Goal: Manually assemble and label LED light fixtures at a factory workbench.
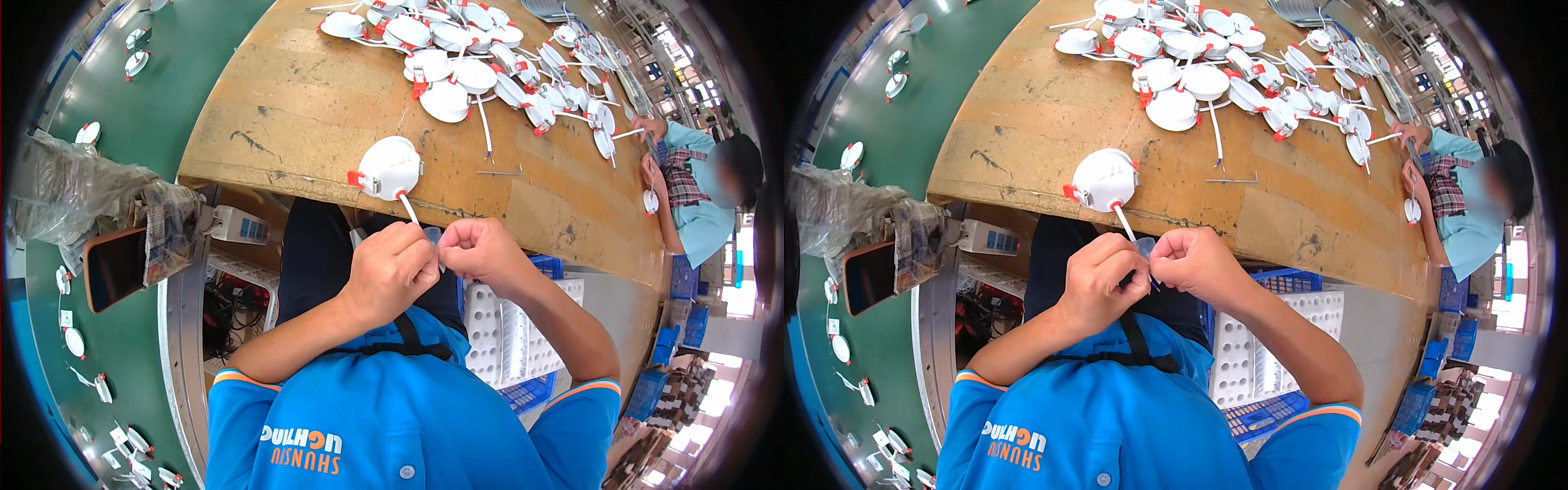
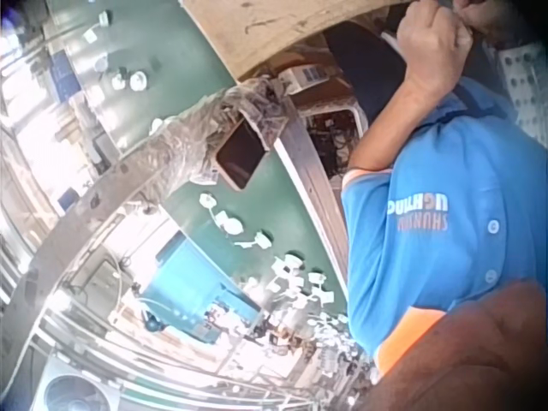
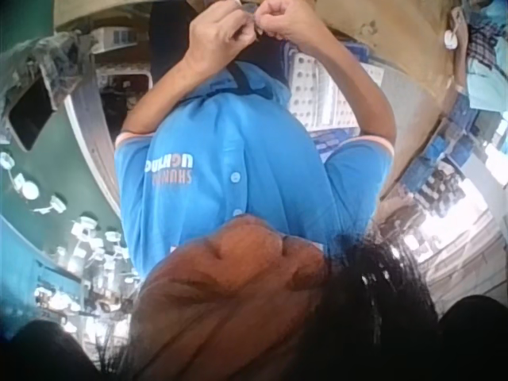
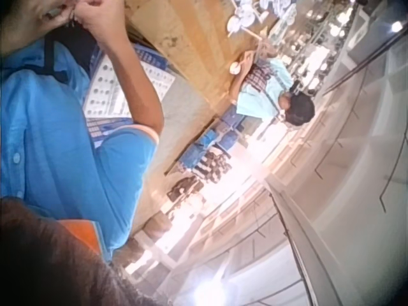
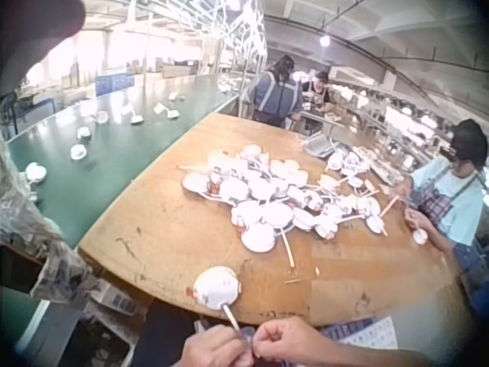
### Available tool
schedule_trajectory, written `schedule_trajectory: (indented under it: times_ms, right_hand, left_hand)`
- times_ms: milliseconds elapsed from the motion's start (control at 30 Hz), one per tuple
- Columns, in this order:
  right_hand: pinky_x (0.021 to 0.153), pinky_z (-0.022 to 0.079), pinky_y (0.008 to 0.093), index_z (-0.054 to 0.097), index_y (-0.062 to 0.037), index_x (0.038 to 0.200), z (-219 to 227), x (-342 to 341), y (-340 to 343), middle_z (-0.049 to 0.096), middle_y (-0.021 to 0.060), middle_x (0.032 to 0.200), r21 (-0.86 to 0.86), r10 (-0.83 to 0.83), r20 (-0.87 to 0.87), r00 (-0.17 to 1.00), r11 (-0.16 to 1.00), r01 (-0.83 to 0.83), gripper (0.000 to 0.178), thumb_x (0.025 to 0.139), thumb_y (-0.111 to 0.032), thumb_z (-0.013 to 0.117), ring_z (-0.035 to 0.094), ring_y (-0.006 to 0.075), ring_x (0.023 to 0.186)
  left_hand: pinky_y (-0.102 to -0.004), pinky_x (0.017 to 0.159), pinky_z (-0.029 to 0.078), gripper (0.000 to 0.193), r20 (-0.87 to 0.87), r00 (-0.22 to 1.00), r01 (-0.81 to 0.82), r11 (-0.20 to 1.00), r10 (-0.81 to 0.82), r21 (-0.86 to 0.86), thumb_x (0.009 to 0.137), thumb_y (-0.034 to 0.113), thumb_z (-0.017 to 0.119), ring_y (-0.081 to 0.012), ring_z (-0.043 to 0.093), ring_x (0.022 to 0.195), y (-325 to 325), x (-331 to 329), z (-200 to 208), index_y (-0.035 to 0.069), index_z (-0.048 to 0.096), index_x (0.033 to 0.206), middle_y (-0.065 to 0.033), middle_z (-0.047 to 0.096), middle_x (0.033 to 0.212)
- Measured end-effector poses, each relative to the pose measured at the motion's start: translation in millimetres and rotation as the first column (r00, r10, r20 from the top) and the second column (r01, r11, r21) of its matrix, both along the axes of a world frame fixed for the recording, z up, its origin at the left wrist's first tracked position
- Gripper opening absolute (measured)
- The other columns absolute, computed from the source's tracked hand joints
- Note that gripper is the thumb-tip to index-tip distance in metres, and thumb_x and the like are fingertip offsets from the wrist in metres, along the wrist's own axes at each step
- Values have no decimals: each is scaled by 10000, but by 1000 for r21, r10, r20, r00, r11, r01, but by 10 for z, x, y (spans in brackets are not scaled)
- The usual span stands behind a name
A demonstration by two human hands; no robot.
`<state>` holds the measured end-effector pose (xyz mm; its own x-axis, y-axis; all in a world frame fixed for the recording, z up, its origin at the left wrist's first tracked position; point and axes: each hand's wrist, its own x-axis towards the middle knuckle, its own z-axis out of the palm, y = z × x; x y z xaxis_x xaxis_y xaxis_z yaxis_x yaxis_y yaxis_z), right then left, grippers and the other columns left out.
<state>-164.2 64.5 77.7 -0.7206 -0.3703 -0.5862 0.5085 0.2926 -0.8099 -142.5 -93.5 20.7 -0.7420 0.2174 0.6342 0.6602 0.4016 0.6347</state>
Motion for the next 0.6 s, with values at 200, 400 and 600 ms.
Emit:
schedule_trajectory:
  times_ms: [200,400,600]
  right_hand:
    - [443,285,154,542,-38,713,-102,22,-80,506,-45,610,-67,-77,-118,990,995,69,12,706,-29,547,398,-3,508]
    - [449,324,159,547,-46,704,-91,-40,-82,516,-28,603,-133,-121,-37,992,984,115,21,714,-60,558,433,21,496]
    - [482,387,165,591,-38,768,-72,-81,-43,572,10,628,-112,-111,18,994,987,112,117,743,-152,593,509,52,528]
  left_hand:
    - [-278,476,420,156,92,996,-28,990,15,135,566,-46,630,-202,516,549,13,-32,-9,25,507,628,-73,499,616]
    - [-246,564,418,111,311,943,31,960,-120,278,608,-36,611,-145,533,575,-102,-122,-5,26,526,643,-53,546,645]
    - [-252,579,418,95,306,938,52,937,-164,344,620,-22,608,-156,545,612,-108,-223,-90,24,530,648,-54,555,648]
